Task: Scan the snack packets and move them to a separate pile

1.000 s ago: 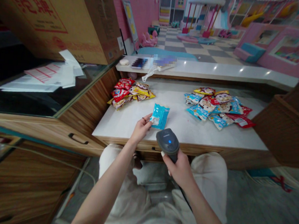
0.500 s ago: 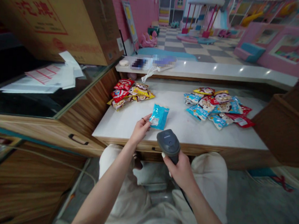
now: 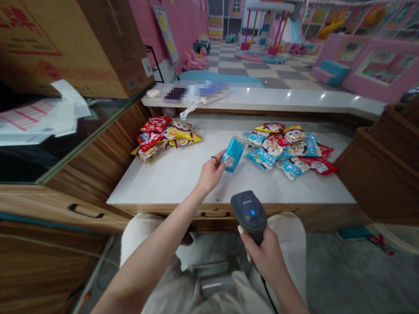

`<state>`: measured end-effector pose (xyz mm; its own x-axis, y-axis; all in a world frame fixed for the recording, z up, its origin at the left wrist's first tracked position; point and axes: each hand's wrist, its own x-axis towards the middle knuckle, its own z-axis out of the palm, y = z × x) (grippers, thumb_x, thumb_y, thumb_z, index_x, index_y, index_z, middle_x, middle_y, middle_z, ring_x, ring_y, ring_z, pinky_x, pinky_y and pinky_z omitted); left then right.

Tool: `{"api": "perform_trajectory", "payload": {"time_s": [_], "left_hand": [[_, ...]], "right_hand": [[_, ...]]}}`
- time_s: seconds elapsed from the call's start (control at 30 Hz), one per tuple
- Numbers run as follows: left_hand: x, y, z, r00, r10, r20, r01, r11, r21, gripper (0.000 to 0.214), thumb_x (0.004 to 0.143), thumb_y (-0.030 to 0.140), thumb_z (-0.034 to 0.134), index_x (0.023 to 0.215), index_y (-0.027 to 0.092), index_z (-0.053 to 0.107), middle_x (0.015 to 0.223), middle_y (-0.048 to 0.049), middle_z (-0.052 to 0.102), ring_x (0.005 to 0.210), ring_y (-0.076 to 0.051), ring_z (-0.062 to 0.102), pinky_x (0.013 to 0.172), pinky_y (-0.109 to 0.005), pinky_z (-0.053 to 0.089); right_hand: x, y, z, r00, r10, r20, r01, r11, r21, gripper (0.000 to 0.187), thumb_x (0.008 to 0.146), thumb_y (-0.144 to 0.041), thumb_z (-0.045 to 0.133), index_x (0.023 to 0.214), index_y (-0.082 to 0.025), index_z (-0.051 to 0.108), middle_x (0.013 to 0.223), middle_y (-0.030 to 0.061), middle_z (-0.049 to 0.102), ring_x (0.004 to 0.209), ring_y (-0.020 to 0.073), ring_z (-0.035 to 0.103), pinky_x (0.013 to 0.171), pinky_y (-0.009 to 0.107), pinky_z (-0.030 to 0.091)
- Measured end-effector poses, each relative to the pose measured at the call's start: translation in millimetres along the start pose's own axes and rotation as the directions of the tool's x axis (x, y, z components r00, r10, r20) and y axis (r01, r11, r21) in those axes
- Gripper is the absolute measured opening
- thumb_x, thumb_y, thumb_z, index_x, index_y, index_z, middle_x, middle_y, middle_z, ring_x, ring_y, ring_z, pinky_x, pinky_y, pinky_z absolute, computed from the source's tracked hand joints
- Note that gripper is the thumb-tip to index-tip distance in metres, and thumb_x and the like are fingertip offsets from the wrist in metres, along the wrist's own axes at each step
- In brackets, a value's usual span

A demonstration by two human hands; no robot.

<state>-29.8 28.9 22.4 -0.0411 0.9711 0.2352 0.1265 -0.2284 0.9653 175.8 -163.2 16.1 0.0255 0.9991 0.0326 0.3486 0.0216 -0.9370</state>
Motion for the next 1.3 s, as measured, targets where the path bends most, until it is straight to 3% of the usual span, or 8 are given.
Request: {"api": "perform_trajectory", "payload": {"time_s": [0.2, 0.43, 0.53, 0.63, 0.8, 0.93, 1.07, 1.3], "left_hand": [[72.1, 31.0, 91.7, 0.926, 0.309, 0.215, -0.375, 0.816, 0.440, 0.066, 0.104, 0.008, 0.045, 0.166, 0.028, 0.059, 0.165, -0.0081, 0.065, 0.154, -0.030, 0.060, 0.130, -0.047, 0.045], [101.0, 26.5, 145.7, 0.859, 0.206, 0.468, -0.487, 0.606, 0.629, 0.058, 0.110, 0.021, 0.050, 0.168, 0.015, 0.054, 0.175, -0.0221, 0.050, 0.165, -0.035, 0.046, 0.139, -0.058, 0.031], [90.0, 12.7, 122.3, 0.848, 0.296, 0.439, -0.518, 0.637, 0.571, 0.057, 0.110, 0.025, 0.048, 0.166, 0.014, 0.056, 0.175, -0.0213, 0.051, 0.165, -0.033, 0.046, 0.139, -0.056, 0.031], [76.6, -3.4, 68.0, 0.864, 0.343, 0.367, -0.501, 0.650, 0.572, 0.058, 0.107, 0.025, 0.052, 0.164, 0.014, 0.057, 0.170, -0.0206, 0.056, 0.160, -0.031, 0.052, 0.137, -0.053, 0.035], [72.5, -16.0, -48.4, 0.972, 0.213, 0.099, -0.206, 0.573, 0.793, 0.072, 0.094, 0.014, 0.061, 0.166, 0.012, 0.054, 0.179, -0.0221, 0.044, 0.169, -0.041, 0.036, 0.139, -0.062, 0.026], [87.3, -17.5, -116.3, 0.984, 0.159, -0.074, 0.000, 0.420, 0.908, 0.081, 0.090, 0.014, 0.069, 0.169, 0.015, 0.052, 0.186, -0.0189, 0.029, 0.175, -0.048, 0.013, 0.139, -0.070, 0.013], [99.3, -27.3, -147.9, 0.996, 0.080, -0.046, 0.014, 0.354, 0.935, 0.080, 0.092, 0.011, 0.064, 0.170, 0.019, 0.052, 0.186, -0.0189, 0.030, 0.172, -0.051, 0.021, 0.135, -0.074, 0.019], [76.2, -36.7, -154.3, 0.995, 0.098, 0.035, -0.073, 0.407, 0.911, 0.074, 0.094, 0.009, 0.051, 0.166, 0.024, 0.058, 0.177, -0.0131, 0.050, 0.163, -0.037, 0.044, 0.135, -0.058, 0.034]], "right_hand": [[-0.8, 16.7, -15.5, 0.997, 0.062, -0.046, -0.060, 0.997, 0.039, 0.030, 0.090, -0.053, 0.073, 0.083, -0.023, 0.072, 0.045, -0.0038, 0.055, 0.042, 0.0217, 0.058, 0.042, 0.028, 0.044], [2.6, 18.8, -34.8, 0.996, 0.070, -0.063, -0.068, 0.997, 0.036, 0.036, 0.091, -0.056, 0.076, 0.079, -0.022, 0.073, 0.045, -0.0017, 0.056, 0.043, 0.0213, 0.057, 0.039, 0.027, 0.042], [3.9, 24.0, -34.0, 0.997, 0.079, -0.002, -0.079, 0.995, 0.053, 0.037, 0.094, -0.057, 0.076, 0.082, -0.021, 0.073, 0.046, -0.0022, 0.057, 0.041, 0.0196, 0.053, 0.039, 0.027, 0.042], [5.1, 28.8, -26.4, 0.996, 0.077, 0.035, -0.079, 0.996, 0.049, 0.041, 0.095, -0.061, 0.076, 0.082, -0.022, 0.073, 0.046, -0.0021, 0.057, 0.041, 0.0201, 0.054, 0.041, 0.028, 0.045], [6.1, 27.2, -9.9, 0.993, 0.070, 0.093, -0.076, 0.995, 0.064, 0.041, 0.094, -0.060, 0.078, 0.076, -0.025, 0.068, 0.049, -0.0007, 0.061, 0.042, 0.0211, 0.059, 0.043, 0.029, 0.049], [6.1, 21.5, -2.3, 0.987, 0.109, 0.114, -0.120, 0.989, 0.089, 0.039, 0.092, -0.057, 0.081, 0.076, -0.025, 0.066, 0.051, -0.0004, 0.063, 0.041, 0.0212, 0.061, 0.043, 0.029, 0.049], [6.3, 13.8, 1.0, 0.989, 0.129, 0.078, -0.134, 0.988, 0.071, 0.039, 0.089, -0.059, 0.080, 0.075, -0.026, 0.064, 0.049, -0.0013, 0.059, 0.040, 0.0205, 0.058, 0.041, 0.029, 0.047], [3.5, 3.0, 3.0, 0.991, 0.125, 0.046, -0.127, 0.991, 0.033, 0.046, 0.086, -0.068, 0.078, 0.069, -0.028, 0.061, 0.046, -0.0006, 0.055, 0.041, 0.0212, 0.054, 0.040, 0.030, 0.044]]}}
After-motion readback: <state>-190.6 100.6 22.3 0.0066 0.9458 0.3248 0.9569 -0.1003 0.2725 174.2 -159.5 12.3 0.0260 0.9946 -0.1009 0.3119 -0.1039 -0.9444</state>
